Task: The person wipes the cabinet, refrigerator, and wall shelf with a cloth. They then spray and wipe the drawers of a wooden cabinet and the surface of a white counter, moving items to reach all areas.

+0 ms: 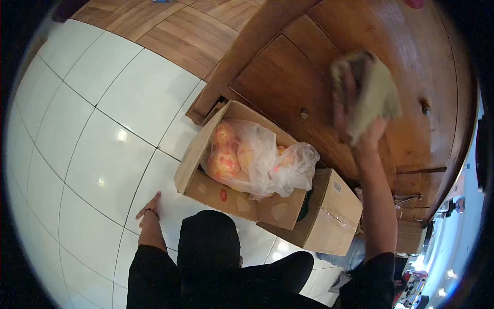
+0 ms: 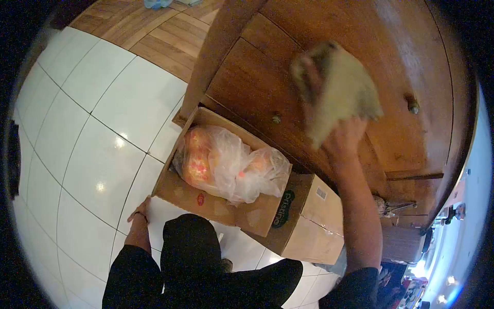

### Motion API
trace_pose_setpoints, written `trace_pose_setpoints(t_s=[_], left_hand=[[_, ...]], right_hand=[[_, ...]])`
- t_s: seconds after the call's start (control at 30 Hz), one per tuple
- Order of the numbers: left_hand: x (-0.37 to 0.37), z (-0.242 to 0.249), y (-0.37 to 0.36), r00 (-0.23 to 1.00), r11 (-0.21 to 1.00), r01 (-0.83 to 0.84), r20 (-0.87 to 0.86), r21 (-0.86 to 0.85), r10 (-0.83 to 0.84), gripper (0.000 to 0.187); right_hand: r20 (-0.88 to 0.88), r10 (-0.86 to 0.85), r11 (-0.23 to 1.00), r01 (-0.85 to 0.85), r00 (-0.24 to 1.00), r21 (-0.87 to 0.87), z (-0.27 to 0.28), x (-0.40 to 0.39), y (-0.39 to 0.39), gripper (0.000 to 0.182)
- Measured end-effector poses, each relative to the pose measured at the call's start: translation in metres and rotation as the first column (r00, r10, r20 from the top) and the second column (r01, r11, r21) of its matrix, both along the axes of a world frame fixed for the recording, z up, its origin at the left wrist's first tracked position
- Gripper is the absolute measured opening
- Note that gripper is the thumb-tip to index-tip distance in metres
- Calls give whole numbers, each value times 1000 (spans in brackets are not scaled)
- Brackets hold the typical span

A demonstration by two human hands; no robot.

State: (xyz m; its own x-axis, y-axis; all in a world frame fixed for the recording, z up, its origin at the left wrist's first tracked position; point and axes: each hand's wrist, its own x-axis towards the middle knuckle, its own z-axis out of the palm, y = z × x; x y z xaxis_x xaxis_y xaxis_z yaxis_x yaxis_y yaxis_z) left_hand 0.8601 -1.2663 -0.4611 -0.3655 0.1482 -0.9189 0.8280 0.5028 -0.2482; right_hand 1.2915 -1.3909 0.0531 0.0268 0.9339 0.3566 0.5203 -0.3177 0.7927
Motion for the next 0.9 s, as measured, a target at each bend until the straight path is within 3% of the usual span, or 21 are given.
trace_pose_setpoints(t_s=[0.07, 0.13, 0.2, 0.3, 0.33, 0.37, 0.47, 0.57, 0.6, 0.7, 0.77, 0.87, 0.9], left_hand=[[-1, -16, -3, 998, 999, -46, -42, -10, 46, 104], [0, -10, 1, 998, 999, -31, -47, -11, 30, 108], [4, 3, 3, 996, 997, -72, -54, 25, 73, 119], [-5, -23, -1, 947, 945, -303, -73, 126, 314, 160], [-7, -28, -6, 928, 925, -350, -82, 147, 364, 172], [-3, -3, -3, 937, 936, -322, -96, 141, 337, 171], [6, 11, -1, 907, 909, -356, -155, 217, 392, 171], [11, 24, 1, 900, 903, -367, -163, 223, 405, 170], [11, 26, 1, 902, 904, -367, -153, 219, 403, 170], [7, 9, 1, 920, 934, -313, -188, 171, 343, 170], [3, -2, -1, 928, 941, -304, -178, 149, 328, 171], [1, 7, 0, 913, 913, -367, -122, 176, 390, 171], [1, 15, 0, 900, 899, -391, -124, 197, 419, 171]], right_hand=[[-159, -349, 901, 284, 924, -328, -5, -11, 35, 44], [-266, -441, 807, 249, 857, -536, -11, -31, 58, 31], [-383, 91, 919, -225, 919, -325, -51, -15, 45, 29], [-410, -86, 901, -105, 908, -422, -23, -21, 27, 32], [-251, -66, 925, -35, 966, -380, -11, -19, 23, 38], [-86, -52, 947, 22, 995, -320, 2, -18, 25, 44], [142, 122, 991, -127, 982, 33, 40, -35, 61, 44], [72, 94, 982, -104, 993, 155, 32, -62, 124, 43], [14, 100, 987, -101, 995, 123, 18, -57, 135, 42], [-120, 306, 941, -319, 944, -113, -21, -42, 151, 33], [-297, 182, 911, -274, 937, -308, -43, -35, 137, 25], [-266, 204, 877, -296, 942, -378, -21, -22, 99, 26], [-200, 226, 910, -280, 953, -305, -5, -17, 86, 27]])
